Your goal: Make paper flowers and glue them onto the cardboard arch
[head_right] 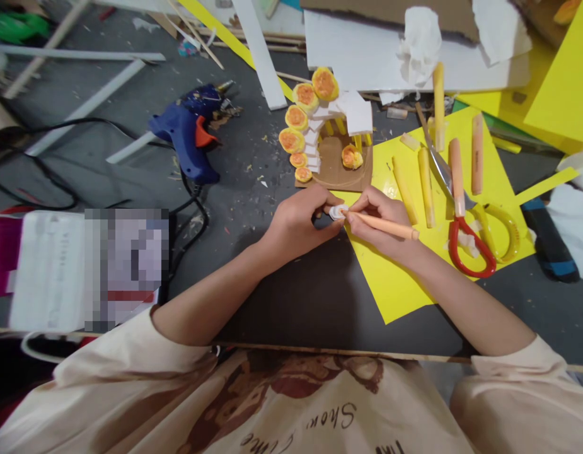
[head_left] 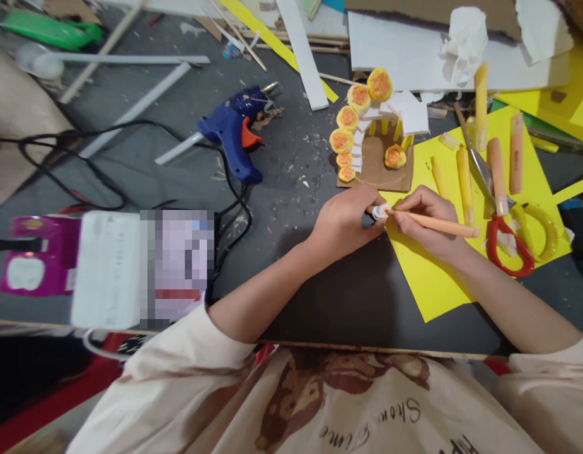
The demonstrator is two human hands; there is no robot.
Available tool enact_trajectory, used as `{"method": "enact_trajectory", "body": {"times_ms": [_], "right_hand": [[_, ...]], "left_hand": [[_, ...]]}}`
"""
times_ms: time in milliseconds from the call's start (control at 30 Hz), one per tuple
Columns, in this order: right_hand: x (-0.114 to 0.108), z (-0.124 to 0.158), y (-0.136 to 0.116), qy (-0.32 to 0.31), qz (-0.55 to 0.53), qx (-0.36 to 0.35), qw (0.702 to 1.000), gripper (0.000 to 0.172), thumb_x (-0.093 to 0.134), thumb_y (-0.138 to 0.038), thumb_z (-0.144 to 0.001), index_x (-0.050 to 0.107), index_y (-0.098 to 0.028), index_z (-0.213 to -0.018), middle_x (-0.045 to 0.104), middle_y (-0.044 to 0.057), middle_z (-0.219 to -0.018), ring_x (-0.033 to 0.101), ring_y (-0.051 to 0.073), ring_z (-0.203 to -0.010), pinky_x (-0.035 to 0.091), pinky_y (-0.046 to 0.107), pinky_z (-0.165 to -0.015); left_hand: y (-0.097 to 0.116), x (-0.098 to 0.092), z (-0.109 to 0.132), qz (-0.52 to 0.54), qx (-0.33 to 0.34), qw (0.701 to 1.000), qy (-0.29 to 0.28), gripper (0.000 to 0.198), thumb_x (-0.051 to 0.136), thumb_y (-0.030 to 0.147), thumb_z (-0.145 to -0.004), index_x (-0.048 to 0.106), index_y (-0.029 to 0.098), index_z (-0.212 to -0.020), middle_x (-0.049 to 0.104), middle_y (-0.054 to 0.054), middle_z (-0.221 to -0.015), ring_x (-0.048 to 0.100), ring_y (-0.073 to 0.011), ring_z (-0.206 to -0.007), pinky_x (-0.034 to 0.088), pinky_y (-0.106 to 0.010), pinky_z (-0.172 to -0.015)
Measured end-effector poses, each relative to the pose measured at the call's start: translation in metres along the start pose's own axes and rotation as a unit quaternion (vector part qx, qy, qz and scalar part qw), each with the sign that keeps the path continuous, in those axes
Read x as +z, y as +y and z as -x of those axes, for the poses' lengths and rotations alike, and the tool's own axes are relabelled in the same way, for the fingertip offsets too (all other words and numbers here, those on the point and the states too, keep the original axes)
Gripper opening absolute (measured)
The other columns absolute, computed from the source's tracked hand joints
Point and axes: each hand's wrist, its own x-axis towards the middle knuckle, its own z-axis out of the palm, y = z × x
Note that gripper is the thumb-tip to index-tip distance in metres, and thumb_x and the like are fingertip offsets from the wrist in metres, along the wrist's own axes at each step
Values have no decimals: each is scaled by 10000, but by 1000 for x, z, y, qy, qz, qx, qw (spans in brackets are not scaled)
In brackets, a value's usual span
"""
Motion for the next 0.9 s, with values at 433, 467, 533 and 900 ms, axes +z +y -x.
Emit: {"method": "enact_trajectory", "body": {"times_ms": [433,467,533,900], "right_hand": [[0,1,-1,14,1,-1,1000,337,709,-490,-787,551,-209,-687,570,-22,-595,511,109,-545,370,243,-496],[0,0,-2,14,3,-4,1000,343,711,-492,-782,549,-207,-678,566,-23,-589,505,106,-540,365,241,-492],[0,0,-2,10,6,-7,1000,357,715,-506,-772,551,-206,-669,570,-22,-585,501,106,-537,359,240,-488],[0,1,-2,0,7,1,1000,355,727,-508,-756,562,-204,-675,600,-13,-603,520,112,-547,374,244,-493]], "left_hand": [[0,0,1,-1,8,1000,1,33,584,201,-828,591,173,-845,617,-6,-761,526,-118,-663,380,-228,-607],[0,0,1,-1,6,1000,0,37,582,205,-833,593,173,-846,616,-6,-759,526,-118,-662,381,-228,-607],[0,0,0,-5,1,1000,-5,46,578,217,-843,594,173,-845,615,-6,-755,525,-117,-659,382,-228,-606],[1,0,0,0,-6,1000,-5,52,576,227,-845,590,179,-832,617,-6,-753,523,-117,-653,371,-227,-595]]}}
